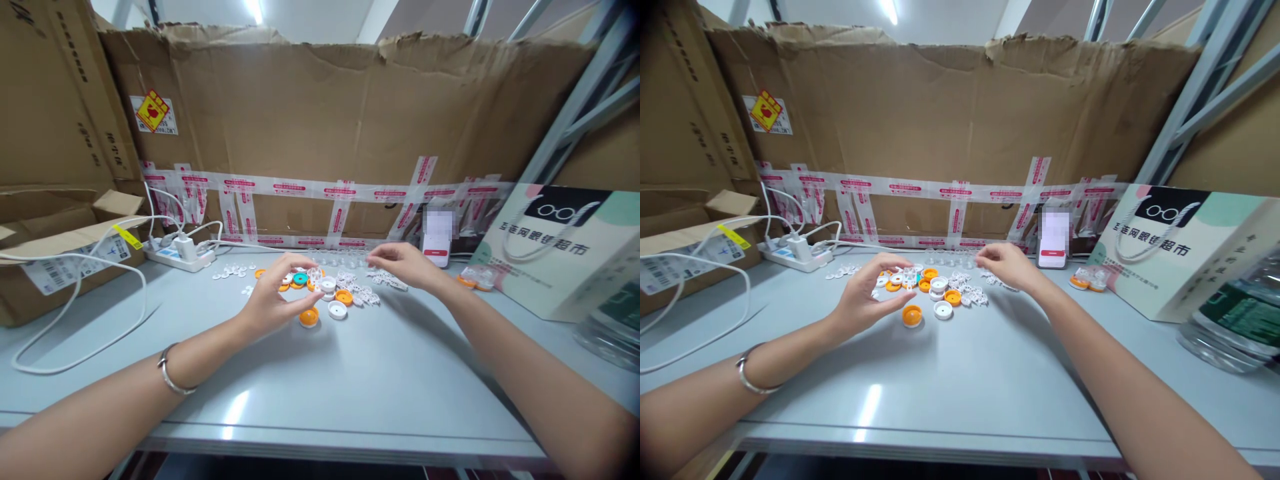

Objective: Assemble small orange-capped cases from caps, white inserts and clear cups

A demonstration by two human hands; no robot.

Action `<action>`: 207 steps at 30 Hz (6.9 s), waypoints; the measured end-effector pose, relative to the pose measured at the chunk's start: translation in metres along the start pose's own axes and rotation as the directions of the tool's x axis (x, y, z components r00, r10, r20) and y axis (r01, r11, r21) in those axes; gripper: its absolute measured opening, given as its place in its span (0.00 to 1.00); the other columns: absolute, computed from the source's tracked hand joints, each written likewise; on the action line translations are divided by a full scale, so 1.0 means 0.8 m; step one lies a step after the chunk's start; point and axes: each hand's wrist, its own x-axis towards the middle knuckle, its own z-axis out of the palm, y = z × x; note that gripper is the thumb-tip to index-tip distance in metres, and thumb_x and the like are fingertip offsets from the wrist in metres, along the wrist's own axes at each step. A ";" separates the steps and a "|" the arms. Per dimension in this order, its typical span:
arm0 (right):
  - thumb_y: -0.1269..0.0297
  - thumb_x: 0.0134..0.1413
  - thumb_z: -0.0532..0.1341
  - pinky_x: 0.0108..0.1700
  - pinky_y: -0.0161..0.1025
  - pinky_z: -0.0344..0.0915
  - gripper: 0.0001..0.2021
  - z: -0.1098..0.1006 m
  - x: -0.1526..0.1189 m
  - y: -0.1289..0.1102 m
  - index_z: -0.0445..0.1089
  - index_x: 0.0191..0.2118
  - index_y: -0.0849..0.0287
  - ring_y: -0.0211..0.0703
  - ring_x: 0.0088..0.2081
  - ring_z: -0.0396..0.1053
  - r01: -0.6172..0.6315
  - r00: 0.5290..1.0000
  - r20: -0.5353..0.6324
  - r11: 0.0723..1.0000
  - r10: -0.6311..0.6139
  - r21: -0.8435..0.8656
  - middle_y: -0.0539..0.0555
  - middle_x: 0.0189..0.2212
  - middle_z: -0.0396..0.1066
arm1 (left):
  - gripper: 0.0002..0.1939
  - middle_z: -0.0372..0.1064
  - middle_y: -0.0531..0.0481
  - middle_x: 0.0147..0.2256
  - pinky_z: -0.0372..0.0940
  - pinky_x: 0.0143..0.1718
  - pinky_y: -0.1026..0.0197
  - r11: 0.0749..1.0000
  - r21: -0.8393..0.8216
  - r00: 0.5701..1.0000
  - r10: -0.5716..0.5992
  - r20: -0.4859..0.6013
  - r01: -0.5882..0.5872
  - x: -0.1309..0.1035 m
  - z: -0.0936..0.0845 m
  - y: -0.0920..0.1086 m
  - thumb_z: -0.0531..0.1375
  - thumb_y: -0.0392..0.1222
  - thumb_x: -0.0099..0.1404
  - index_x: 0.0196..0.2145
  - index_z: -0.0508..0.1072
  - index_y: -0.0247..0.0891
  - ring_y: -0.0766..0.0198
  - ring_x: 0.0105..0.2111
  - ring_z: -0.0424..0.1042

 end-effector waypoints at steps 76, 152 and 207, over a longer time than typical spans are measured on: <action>0.63 0.38 0.69 0.38 0.36 0.67 0.11 0.073 -0.069 -0.086 0.72 0.31 0.60 0.37 0.32 0.72 -0.192 0.974 0.224 0.411 -0.031 0.891 0.51 0.28 0.75 | 0.17 0.74 0.50 0.38 0.60 0.41 0.59 0.955 0.230 0.981 0.194 -0.013 -0.186 -0.002 0.004 0.018 0.63 0.40 0.58 0.45 0.68 0.42 0.63 0.38 0.71; 0.61 0.42 0.66 0.41 0.41 0.65 0.09 0.111 -0.054 -0.059 0.73 0.32 0.57 0.41 0.37 0.71 0.004 0.986 0.119 0.735 -0.114 0.678 0.51 0.33 0.75 | 0.16 0.64 0.53 0.29 0.58 0.27 0.64 0.951 0.200 0.737 -0.310 0.600 0.236 -0.006 0.001 -0.036 0.62 0.51 0.51 0.31 0.65 0.38 0.64 0.28 0.63; 0.68 0.49 0.61 0.42 0.40 0.65 0.05 0.126 -0.052 -0.045 0.73 0.33 0.59 0.42 0.37 0.71 0.326 0.929 0.075 0.899 -0.361 0.292 0.53 0.34 0.75 | 0.15 0.67 0.53 0.29 0.57 0.30 0.66 0.931 0.040 0.690 -0.296 0.660 0.362 -0.006 0.005 -0.042 0.61 0.52 0.55 0.33 0.70 0.36 0.65 0.31 0.65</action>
